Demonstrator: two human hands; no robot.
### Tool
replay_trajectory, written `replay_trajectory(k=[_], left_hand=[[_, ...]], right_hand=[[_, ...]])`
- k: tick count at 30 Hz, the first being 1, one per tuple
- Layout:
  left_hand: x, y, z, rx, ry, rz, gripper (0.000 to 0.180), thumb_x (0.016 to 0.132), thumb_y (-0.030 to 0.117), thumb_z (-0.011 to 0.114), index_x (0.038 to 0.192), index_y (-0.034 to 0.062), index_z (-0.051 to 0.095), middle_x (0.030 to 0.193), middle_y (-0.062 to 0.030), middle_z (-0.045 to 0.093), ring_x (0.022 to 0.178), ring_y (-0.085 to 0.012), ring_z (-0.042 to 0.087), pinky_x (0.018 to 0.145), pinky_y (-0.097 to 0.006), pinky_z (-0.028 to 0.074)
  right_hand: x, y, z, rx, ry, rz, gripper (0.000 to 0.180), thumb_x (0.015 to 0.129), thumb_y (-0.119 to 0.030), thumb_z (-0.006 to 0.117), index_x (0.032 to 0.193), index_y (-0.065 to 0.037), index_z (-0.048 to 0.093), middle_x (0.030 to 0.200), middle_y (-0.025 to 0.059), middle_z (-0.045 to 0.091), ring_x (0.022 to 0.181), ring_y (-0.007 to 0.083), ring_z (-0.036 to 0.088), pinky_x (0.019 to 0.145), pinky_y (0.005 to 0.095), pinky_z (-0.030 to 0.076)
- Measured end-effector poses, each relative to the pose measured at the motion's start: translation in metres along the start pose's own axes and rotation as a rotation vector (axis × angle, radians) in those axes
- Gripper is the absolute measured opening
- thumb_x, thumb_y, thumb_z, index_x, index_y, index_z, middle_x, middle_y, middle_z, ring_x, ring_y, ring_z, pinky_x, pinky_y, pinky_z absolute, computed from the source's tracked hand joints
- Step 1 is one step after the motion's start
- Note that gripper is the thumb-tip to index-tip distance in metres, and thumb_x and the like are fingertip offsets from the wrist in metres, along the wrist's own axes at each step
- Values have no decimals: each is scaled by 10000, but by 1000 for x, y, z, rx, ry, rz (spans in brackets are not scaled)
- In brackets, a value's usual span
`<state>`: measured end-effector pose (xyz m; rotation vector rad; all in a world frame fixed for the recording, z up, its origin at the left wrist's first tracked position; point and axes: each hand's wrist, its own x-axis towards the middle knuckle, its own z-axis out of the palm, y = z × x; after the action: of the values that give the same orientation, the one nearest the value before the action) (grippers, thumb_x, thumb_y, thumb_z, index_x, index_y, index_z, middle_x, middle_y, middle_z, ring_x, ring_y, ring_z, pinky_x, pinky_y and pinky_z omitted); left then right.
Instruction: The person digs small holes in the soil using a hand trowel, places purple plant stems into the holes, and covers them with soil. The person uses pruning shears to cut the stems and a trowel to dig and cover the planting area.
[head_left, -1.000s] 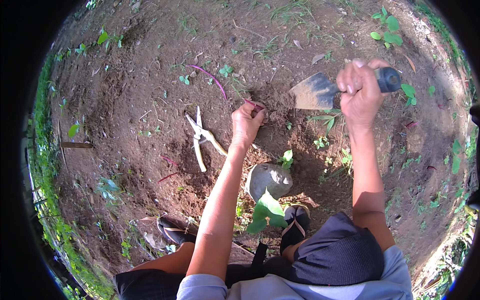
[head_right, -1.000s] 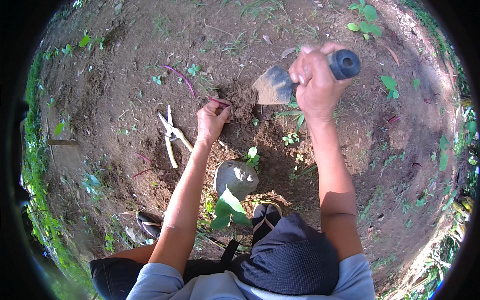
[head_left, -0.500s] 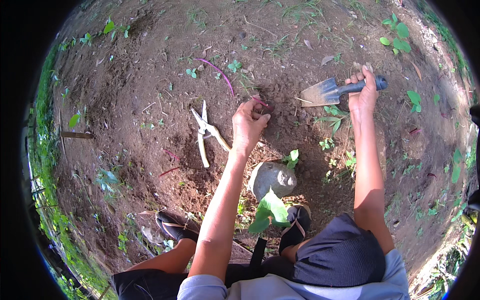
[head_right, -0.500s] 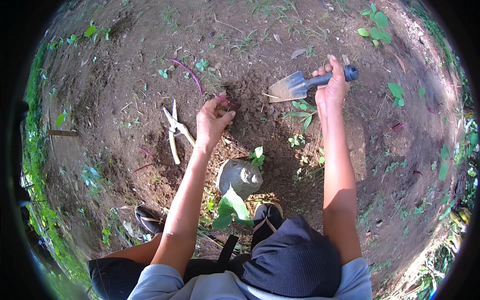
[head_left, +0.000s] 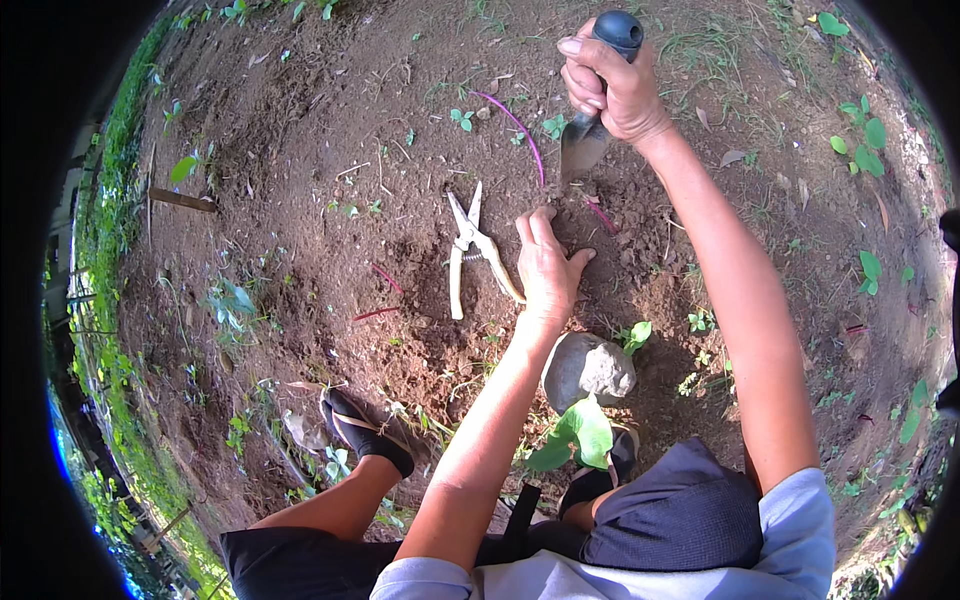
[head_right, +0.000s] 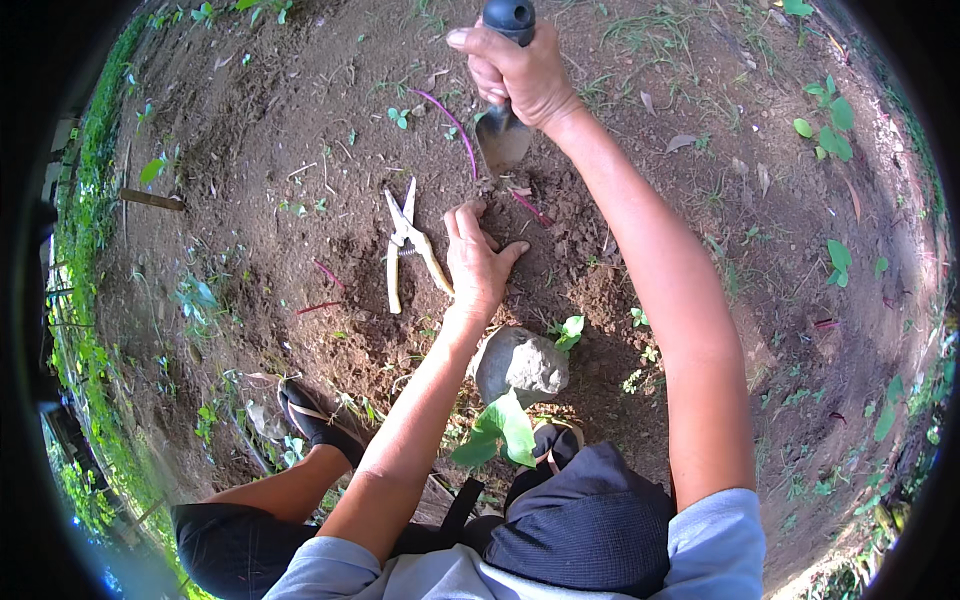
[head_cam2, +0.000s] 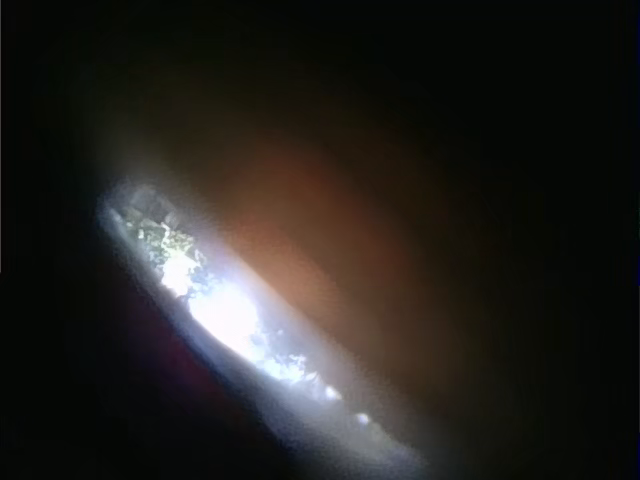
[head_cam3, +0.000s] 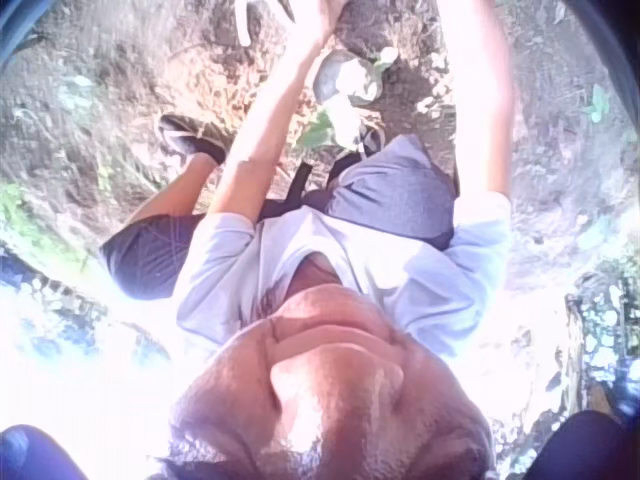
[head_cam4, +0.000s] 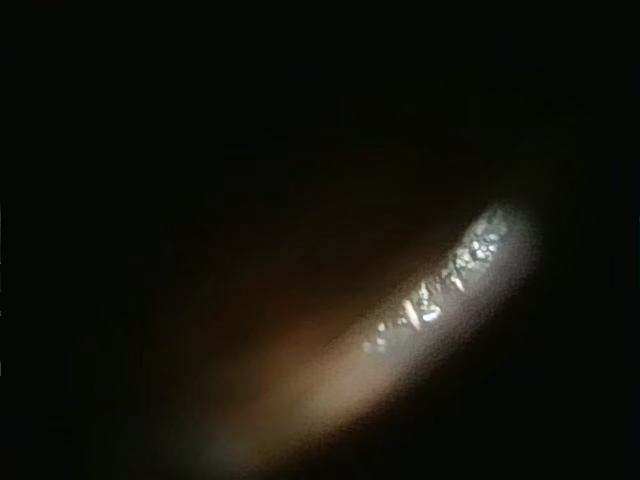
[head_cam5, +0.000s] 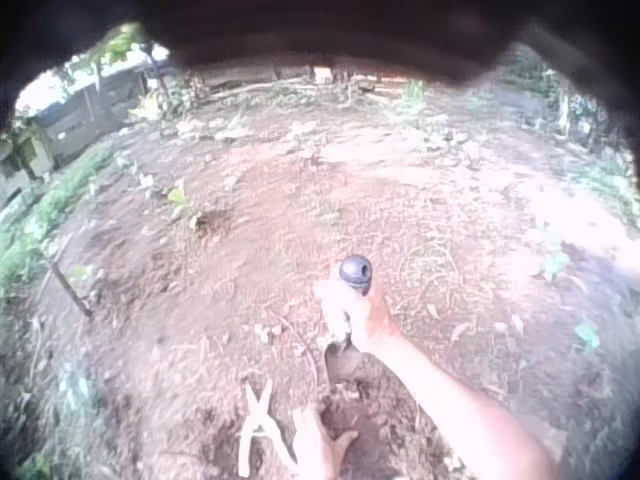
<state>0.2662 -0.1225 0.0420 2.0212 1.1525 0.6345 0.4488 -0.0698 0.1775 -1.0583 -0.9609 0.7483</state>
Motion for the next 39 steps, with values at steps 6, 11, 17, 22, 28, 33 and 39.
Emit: replay_trajectory(k=[6,11,17,22,28,33,39], left_hand=[[5,-4,1,10,-44,-2,648,583,83,851,1131,53,507,1066,-107,455,648,-182,548,662,-330,511],[1,-8,-8,-132,-88,44,635,612,11,817,1149,30,479,1045,-95,448,645,-153,507,636,-283,499],[-6,-12,-10,-355,-82,-88,671,629,-7,827,1119,65,373,813,-14,436,673,-82,441,589,-217,447],[-4,-16,-10,-379,-111,-86,695,631,72,856,1129,51,371,830,-9,429,693,-82,427,609,-222,438],[-5,-17,-17,-554,-94,-158,850,556,343,915,1126,37,363,853,-2,422,722,-82,405,662,-225,432],[-3,-16,-19,-477,-104,-137,853,546,376,915,1101,41,361,839,4,426,697,-77,399,618,-218,413],[-4,-22,-17,-696,-41,-132,486,845,296,689,1097,45,358,844,0,390,713,-92,370,651,-235,381]], right_hand=[[21,41,-27,335,-79,418,236,834,-302,644,719,-172,485,497,-35,417,340,88,367,310,242,300],[26,-28,-8,441,-44,-178,445,893,-552,488,918,-111,537,587,49,523,371,137,460,314,246,358],[11,12,25,376,-108,74,497,924,-553,408,799,-83,508,533,29,459,350,106,394,316,236,327],[22,36,9,334,-181,158,601,901,-607,399,730,-49,543,451,61,477,298,142,406,279,258,335],[30,25,25,339,-477,-7,493,933,-544,407,817,-68,464,567,8,443,355,48,358,291,191,312],[12,48,28,414,-390,174,495,935,-544,409,808,-70,467,555,9,439,338,50,361,288,194,313],[31,29,11,691,-310,119,618,879,-634,410,758,-43,544,513,71,509,305,134,401,281,255,328]])
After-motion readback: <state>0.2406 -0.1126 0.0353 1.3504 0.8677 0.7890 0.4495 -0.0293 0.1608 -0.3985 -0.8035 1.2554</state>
